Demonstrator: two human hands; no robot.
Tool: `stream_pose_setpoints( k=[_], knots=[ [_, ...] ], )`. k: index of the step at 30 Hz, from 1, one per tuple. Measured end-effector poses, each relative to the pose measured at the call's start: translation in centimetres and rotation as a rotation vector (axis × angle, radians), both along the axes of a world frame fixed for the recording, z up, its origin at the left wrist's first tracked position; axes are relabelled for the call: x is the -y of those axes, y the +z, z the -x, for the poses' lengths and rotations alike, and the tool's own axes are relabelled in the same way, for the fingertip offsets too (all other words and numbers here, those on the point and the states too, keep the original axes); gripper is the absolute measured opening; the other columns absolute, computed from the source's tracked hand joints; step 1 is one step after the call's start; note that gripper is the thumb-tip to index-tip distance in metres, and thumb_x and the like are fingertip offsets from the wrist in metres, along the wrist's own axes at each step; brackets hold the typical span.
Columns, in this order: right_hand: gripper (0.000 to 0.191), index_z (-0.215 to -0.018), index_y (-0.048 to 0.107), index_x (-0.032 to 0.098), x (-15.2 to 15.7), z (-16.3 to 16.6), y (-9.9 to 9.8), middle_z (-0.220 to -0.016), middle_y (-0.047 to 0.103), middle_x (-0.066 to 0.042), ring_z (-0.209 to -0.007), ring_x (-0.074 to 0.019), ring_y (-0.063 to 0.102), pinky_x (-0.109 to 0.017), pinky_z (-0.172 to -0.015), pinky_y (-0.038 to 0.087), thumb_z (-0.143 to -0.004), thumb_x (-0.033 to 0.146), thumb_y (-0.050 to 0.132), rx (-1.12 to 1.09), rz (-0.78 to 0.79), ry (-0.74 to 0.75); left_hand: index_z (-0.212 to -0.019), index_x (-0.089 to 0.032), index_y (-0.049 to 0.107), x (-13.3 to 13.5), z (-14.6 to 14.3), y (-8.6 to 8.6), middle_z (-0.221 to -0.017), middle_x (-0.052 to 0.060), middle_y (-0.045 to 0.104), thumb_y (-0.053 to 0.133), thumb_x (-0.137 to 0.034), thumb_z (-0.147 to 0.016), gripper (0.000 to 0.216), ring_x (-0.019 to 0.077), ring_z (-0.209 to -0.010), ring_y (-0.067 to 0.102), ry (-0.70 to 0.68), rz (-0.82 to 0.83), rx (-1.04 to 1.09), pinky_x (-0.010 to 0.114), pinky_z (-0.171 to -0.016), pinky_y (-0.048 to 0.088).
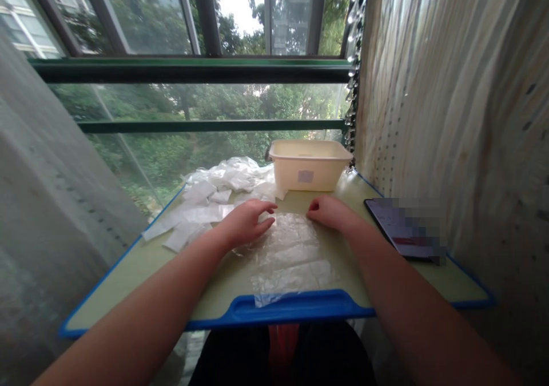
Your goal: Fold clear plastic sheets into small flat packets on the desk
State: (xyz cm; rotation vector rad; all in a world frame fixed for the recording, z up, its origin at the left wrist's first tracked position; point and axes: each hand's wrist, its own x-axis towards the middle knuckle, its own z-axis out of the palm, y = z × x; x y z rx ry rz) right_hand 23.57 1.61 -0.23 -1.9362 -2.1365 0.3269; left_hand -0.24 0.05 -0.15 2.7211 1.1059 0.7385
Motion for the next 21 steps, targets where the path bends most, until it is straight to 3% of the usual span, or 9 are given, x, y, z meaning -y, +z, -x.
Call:
stream_pose_setpoints(
  k=[4, 8, 11, 17, 21],
  knots=[
    [0.012, -0.070, 0.066, 0.017, 0.4, 0.3, 0.5, -0.072, 0.067, -0.004, -0.065, -0.0154, 0.058, -0.022, -0.055, 0.037, -0.066, 0.026, 0.059, -0.022, -0.043, 0.045, -0.104, -0.019, 0.058, 0.0, -0.1, 0.0, -0.095, 0.005, 0.065, 0.050, -0.027, -0.078, 0.028, 0.0202, -0.090, 0.057, 0.023, -0.002, 0.017, 0.033, -0.079, 0.045],
    [0.019, -0.078, 0.065, 0.016, 0.8, 0.5, 1.3, -0.078, 0.067, -0.005, -0.070, -0.0153, 0.058, -0.022, -0.058, 0.038, -0.072, 0.029, 0.054, -0.072, -0.118, 0.044, -0.097, -0.018, 0.061, 0.0, -0.3, -0.1, -0.094, 0.005, 0.065, 0.049, -0.024, -0.079, 0.023, 0.0200, -0.089, 0.056, 0.007, -0.045, 0.011, 0.033, -0.081, 0.044],
    [0.018, -0.078, 0.064, 0.015, 1.0, 0.6, 1.6, -0.077, 0.066, -0.004, -0.069, -0.0137, 0.058, -0.021, -0.058, 0.040, -0.073, 0.030, 0.054, -0.197, -0.129, 0.074, -0.094, -0.017, 0.062, 0.0, -0.4, -0.1, -0.091, 0.006, 0.066, 0.045, -0.019, -0.080, 0.022, 0.0191, -0.087, 0.057, -0.001, -0.058, 0.005, 0.032, -0.081, 0.044],
    [0.016, -0.081, 0.059, 0.014, 1.3, 1.1, 1.6, -0.070, 0.062, -0.004, -0.058, -0.0114, 0.057, -0.017, -0.045, 0.040, -0.074, 0.029, 0.056, -0.615, 0.048, 0.079, -0.094, -0.018, 0.062, -0.1, -0.3, -0.1, -0.091, 0.005, 0.065, 0.043, -0.018, -0.081, 0.022, 0.0185, -0.087, 0.057, 0.010, -0.061, -0.007, 0.031, -0.081, 0.044],
    [0.018, -0.082, 0.059, 0.014, 1.4, 1.3, 1.5, -0.072, 0.061, -0.005, -0.060, -0.0115, 0.058, -0.017, -0.044, 0.042, -0.074, 0.030, 0.058, -0.758, 0.149, 0.142, -0.094, -0.017, 0.062, -0.2, -0.3, 0.0, -0.090, 0.006, 0.065, 0.043, -0.020, -0.082, 0.023, 0.0184, -0.087, 0.057, 0.013, -0.060, -0.022, 0.031, -0.080, 0.044]
  ],
)
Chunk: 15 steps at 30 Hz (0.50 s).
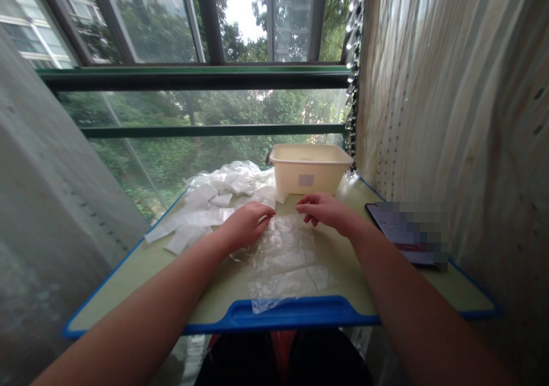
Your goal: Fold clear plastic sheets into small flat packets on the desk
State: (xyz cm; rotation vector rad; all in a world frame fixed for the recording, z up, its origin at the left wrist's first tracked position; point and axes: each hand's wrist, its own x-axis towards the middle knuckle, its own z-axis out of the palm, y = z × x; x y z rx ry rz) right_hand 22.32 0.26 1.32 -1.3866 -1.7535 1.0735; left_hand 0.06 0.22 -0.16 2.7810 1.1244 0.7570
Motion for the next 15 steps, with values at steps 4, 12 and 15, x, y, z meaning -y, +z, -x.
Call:
stream_pose_setpoints(
  k=[4, 12, 15],
  knots=[
    [0.036, -0.086, 0.059, 0.013, -0.06, 0.31, 0.01, -0.081, 0.062, -0.008, -0.057, -0.0106, 0.057, -0.018, -0.043, 0.043, -0.080, 0.047, 0.047, -0.024, 0.054, 0.036, -0.093, -0.017, 0.063, -0.08, 0.15, 0.10, -0.088, 0.006, 0.066, 0.044, -0.022, -0.082, 0.022, 0.0185, -0.085, 0.058, 0.012, 0.002, 0.000, 0.030, -0.078, 0.044],
    [0.030, -0.090, 0.062, 0.015, -0.35, 0.12, -0.40, -0.081, 0.064, -0.005, -0.058, -0.0102, 0.055, -0.018, -0.048, 0.041, -0.080, 0.039, 0.048, 0.144, -0.030, -0.015, -0.091, -0.017, 0.063, -0.09, 0.30, 0.17, -0.088, 0.005, 0.066, 0.045, -0.024, -0.082, 0.021, 0.0181, -0.084, 0.058, 0.016, 0.010, 0.012, 0.030, -0.078, 0.044],
    [0.022, -0.089, 0.066, 0.018, -0.26, -0.31, -0.59, -0.079, 0.065, -0.002, -0.063, -0.0114, 0.055, -0.019, -0.054, 0.041, -0.071, 0.028, 0.058, 0.327, -0.127, 0.021, -0.089, -0.018, 0.065, -0.02, 0.17, 0.06, -0.088, 0.005, 0.066, 0.049, -0.027, -0.080, 0.020, 0.0187, -0.084, 0.057, 0.002, 0.019, 0.007, 0.031, -0.078, 0.044]
  ],
)
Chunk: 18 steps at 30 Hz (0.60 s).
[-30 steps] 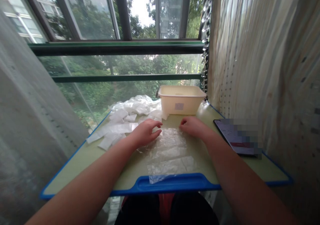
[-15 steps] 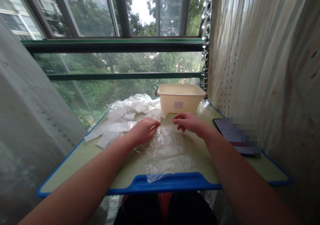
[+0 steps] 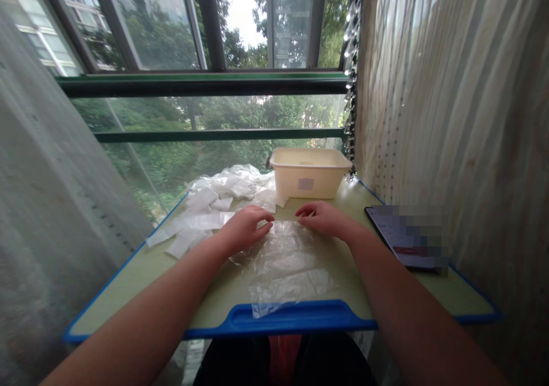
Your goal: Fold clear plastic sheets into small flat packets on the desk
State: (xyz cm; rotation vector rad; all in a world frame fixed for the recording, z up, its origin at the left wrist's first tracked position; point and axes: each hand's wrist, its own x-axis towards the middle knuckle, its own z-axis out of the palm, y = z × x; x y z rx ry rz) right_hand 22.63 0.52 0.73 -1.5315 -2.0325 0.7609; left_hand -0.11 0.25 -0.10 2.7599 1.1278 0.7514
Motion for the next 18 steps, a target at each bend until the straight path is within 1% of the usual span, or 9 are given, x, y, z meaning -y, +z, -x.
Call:
stream_pose_setpoints(
  k=[2, 4, 8, 10, 12, 15, 18],
  knots=[
    [0.025, -0.090, 0.068, 0.020, 0.06, -0.18, -0.02, -0.082, 0.064, -0.002, -0.064, -0.0118, 0.055, -0.020, -0.057, 0.041, -0.068, 0.030, 0.061, 0.069, -0.032, 0.027, -0.090, -0.019, 0.066, 0.07, -0.25, -0.15, -0.089, 0.006, 0.066, 0.051, -0.030, -0.080, 0.021, 0.0194, -0.086, 0.056, -0.031, 0.007, -0.006, 0.031, -0.079, 0.043],
    [0.030, -0.093, 0.068, 0.022, 0.11, -0.23, 0.05, -0.085, 0.064, -0.002, -0.065, -0.0121, 0.055, -0.021, -0.059, 0.041, -0.066, 0.034, 0.063, 0.117, -0.050, 0.061, -0.090, -0.020, 0.067, 0.15, -0.57, -0.29, -0.091, 0.006, 0.065, 0.050, -0.030, -0.081, 0.022, 0.0194, -0.088, 0.056, -0.071, 0.008, -0.007, 0.032, -0.081, 0.043],
    [0.031, -0.094, 0.069, 0.024, 0.21, -0.06, 0.21, -0.087, 0.062, -0.003, -0.067, -0.0132, 0.055, -0.022, -0.062, 0.041, -0.065, 0.034, 0.065, 0.211, -0.061, 0.152, -0.086, -0.021, 0.068, 0.34, -1.02, -0.33, -0.090, 0.005, 0.065, 0.049, -0.019, -0.078, 0.021, 0.0188, -0.089, 0.055, -0.123, 0.010, -0.026, 0.031, -0.083, 0.042],
    [0.032, -0.095, 0.069, 0.024, 0.23, 0.07, 0.19, -0.088, 0.061, -0.004, -0.070, -0.0141, 0.055, -0.022, -0.065, 0.041, -0.065, 0.033, 0.065, 0.238, -0.085, 0.170, -0.085, -0.021, 0.068, 0.41, -1.00, -0.21, -0.090, 0.004, 0.065, 0.049, -0.015, -0.075, 0.023, 0.0188, -0.090, 0.054, -0.121, 0.013, -0.030, 0.032, -0.085, 0.042],
    [0.032, -0.096, 0.068, 0.025, 0.24, 0.17, 0.12, -0.089, 0.060, -0.004, -0.070, -0.0143, 0.055, -0.023, -0.066, 0.041, -0.065, 0.032, 0.064, 0.253, -0.101, 0.171, -0.084, -0.022, 0.069, 0.46, -0.88, -0.06, -0.091, 0.003, 0.065, 0.048, -0.014, -0.074, 0.024, 0.0188, -0.090, 0.054, -0.115, 0.021, -0.044, 0.032, -0.085, 0.041],
    [0.028, -0.093, 0.069, 0.025, 0.20, 0.25, -0.02, -0.089, 0.058, -0.004, -0.067, -0.0132, 0.053, -0.023, -0.064, 0.041, -0.068, 0.033, 0.061, 0.268, -0.107, 0.190, -0.080, -0.022, 0.070, 0.45, -0.70, 0.10, -0.090, 0.004, 0.065, 0.048, -0.016, -0.075, 0.023, 0.0192, -0.089, 0.054, -0.116, 0.020, -0.088, 0.031, -0.083, 0.042],
    [0.022, -0.088, 0.071, 0.025, 0.08, 0.29, -0.16, -0.087, 0.058, -0.004, -0.070, -0.0133, 0.053, -0.022, -0.068, 0.041, -0.070, 0.031, 0.059, 0.250, -0.128, 0.228, -0.076, -0.022, 0.070, 0.34, -0.67, 0.05, -0.089, 0.004, 0.065, 0.047, -0.015, -0.075, 0.023, 0.0191, -0.087, 0.054, -0.128, 0.006, -0.105, 0.031, -0.082, 0.042]
  ],
)
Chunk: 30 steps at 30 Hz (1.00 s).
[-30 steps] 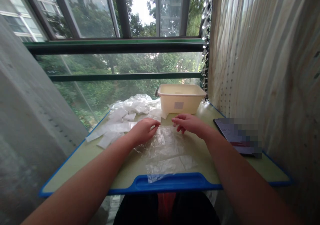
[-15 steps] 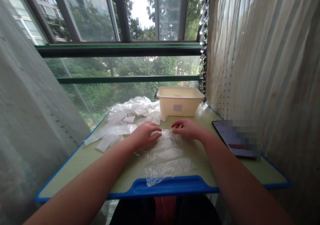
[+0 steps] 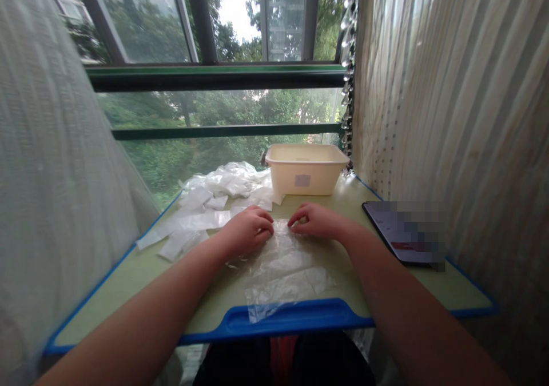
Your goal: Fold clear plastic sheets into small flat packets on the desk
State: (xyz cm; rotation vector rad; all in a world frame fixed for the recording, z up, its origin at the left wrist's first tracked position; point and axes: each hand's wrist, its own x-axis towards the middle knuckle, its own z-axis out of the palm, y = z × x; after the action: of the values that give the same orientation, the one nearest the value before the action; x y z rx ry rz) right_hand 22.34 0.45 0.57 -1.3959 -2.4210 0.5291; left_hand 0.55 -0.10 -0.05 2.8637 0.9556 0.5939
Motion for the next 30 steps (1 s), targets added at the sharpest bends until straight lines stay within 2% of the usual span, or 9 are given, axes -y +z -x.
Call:
stream_pose_setpoints(
  k=[7, 12, 17, 23, 25, 28, 30],
  knots=[
    [0.020, -0.084, 0.072, 0.025, 0.0, 0.3, -0.1, -0.086, 0.057, -0.003, -0.069, -0.0130, 0.053, -0.022, -0.066, 0.040, -0.069, 0.029, 0.060, -0.011, 0.014, 0.000, -0.099, -0.021, 0.065, 0.0, -0.3, -0.2, -0.097, 0.004, 0.063, 0.044, -0.009, -0.072, 0.036, 0.0192, -0.094, 0.053, 0.013, 0.013, 0.010, 0.032, -0.086, 0.041],
    [0.021, -0.085, 0.072, 0.025, -0.1, 0.2, -0.2, -0.084, 0.057, -0.002, -0.067, -0.0124, 0.052, -0.021, -0.064, 0.040, -0.068, 0.029, 0.061, -0.003, 0.025, 0.007, -0.087, -0.022, 0.069, 0.2, -0.3, -0.1, -0.093, 0.005, 0.064, 0.046, -0.015, -0.076, 0.026, 0.0192, -0.090, 0.054, -0.028, 0.035, -0.001, 0.031, -0.084, 0.042],
    [0.021, -0.085, 0.072, 0.025, -0.1, 0.2, -0.1, -0.083, 0.057, -0.002, -0.066, -0.0120, 0.052, -0.021, -0.062, 0.040, -0.068, 0.028, 0.060, 0.000, 0.026, 0.022, -0.087, -0.022, 0.068, 0.2, -0.3, -0.1, -0.093, 0.004, 0.064, 0.046, -0.014, -0.076, 0.027, 0.0186, -0.090, 0.055, -0.014, 0.027, -0.010, 0.030, -0.083, 0.042],
    [0.021, -0.085, 0.071, 0.021, 0.4, 0.6, 0.2, -0.080, 0.060, -0.002, -0.068, -0.0122, 0.053, -0.021, -0.063, 0.039, -0.069, 0.028, 0.059, -0.086, -0.053, 0.004, -0.087, -0.022, 0.068, 0.2, -0.3, -0.2, -0.095, 0.004, 0.064, 0.044, -0.010, -0.073, 0.030, 0.0184, -0.091, 0.055, -0.020, 0.039, -0.013, 0.030, -0.085, 0.042],
    [0.020, -0.084, 0.071, 0.021, 0.4, 0.9, 0.2, -0.080, 0.060, -0.002, -0.065, -0.0113, 0.052, -0.021, -0.061, 0.039, -0.069, 0.028, 0.060, -0.101, -0.044, -0.002, -0.087, -0.021, 0.067, -0.1, -0.3, -0.3, -0.099, 0.004, 0.063, 0.043, -0.009, -0.072, 0.031, 0.0181, -0.093, 0.055, 0.023, 0.025, 0.048, 0.030, -0.086, 0.042],
    [0.019, -0.084, 0.071, 0.020, 0.4, 1.3, 0.1, -0.079, 0.060, -0.002, -0.062, -0.0101, 0.050, -0.021, -0.060, 0.039, -0.069, 0.028, 0.059, -0.150, -0.040, -0.013, -0.090, -0.018, 0.065, -0.4, 0.3, 0.1, -0.101, 0.005, 0.061, 0.040, -0.011, -0.073, 0.031, 0.0172, -0.094, 0.055, 0.182, -0.036, 0.188, 0.029, -0.087, 0.041],
    [0.021, -0.086, 0.070, 0.020, 0.3, 1.5, 0.0, -0.078, 0.059, -0.001, -0.061, -0.0095, 0.048, -0.021, -0.059, 0.039, -0.071, 0.027, 0.058, -0.215, -0.053, -0.039, -0.087, -0.017, 0.065, -0.3, 0.9, 0.9, -0.093, 0.004, 0.063, 0.040, -0.015, -0.074, 0.028, 0.0168, -0.084, 0.057, 0.303, -0.037, 0.181, 0.029, -0.079, 0.044]
  ],
)
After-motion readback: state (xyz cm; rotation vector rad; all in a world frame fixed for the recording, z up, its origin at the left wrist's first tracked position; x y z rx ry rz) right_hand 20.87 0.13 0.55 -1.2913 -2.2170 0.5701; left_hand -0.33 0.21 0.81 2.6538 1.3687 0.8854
